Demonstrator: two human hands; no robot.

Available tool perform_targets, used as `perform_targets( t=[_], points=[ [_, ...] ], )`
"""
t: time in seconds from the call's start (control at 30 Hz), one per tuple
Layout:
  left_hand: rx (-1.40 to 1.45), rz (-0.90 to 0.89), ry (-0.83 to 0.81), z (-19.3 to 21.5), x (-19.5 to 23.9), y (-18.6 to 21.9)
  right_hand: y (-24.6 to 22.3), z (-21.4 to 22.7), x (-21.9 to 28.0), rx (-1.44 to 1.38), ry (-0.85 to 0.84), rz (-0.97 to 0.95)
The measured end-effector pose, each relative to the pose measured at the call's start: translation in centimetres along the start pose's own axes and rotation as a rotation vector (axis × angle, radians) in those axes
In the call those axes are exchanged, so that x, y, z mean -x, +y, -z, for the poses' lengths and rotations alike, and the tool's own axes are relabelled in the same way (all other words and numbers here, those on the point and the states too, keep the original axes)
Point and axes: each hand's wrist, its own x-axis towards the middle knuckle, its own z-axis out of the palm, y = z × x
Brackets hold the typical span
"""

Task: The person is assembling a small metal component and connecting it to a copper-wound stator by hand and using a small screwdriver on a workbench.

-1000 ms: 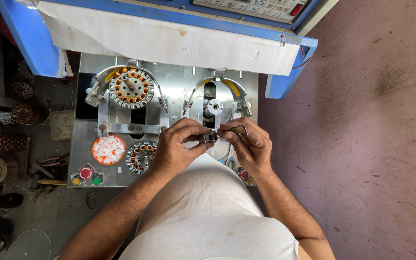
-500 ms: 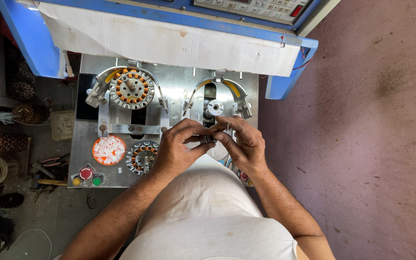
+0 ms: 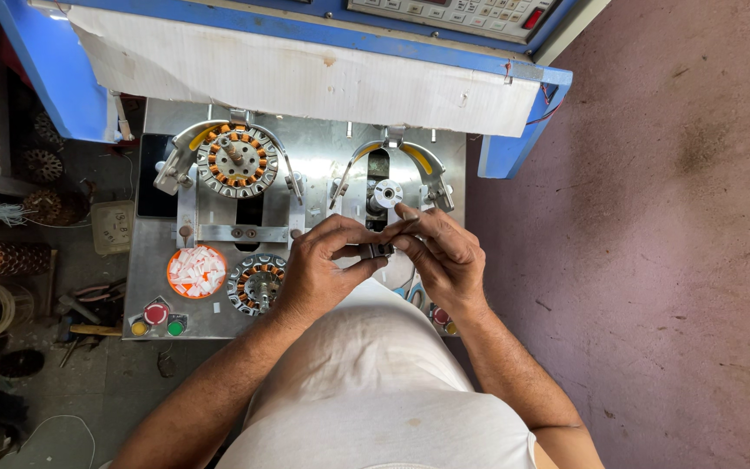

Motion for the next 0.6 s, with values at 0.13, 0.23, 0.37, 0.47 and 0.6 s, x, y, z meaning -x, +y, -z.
perform_targets(
  t=[0.13,0.23,0.37,0.47,0.6],
  points=[
    [-0.011,-0.011,-0.006,-0.1,0.0,0.0,0.3,-0.1,0.2,-0.126,-0.001,-0.011],
    [-0.004,0.002,0.002,0.0,0.1,0.1,0.5,0.0,0.4,-0.064,0.021,-0.008],
    [0.042,0.018,-0.001,-0.1,0.2,0.2,0.9,0.2,0.7,-0.255,0.017,-0.068],
    [0.012,-0.003,-0.007,-0.1,0.1,0.2,1.1,0.2,0.7,-0.222,0.024,-0.05],
    [0.03,0.03,-0.016,0.0,0.1,0.3,1.2,0.3,0.8,-0.253,0.037,-0.093]
  ],
)
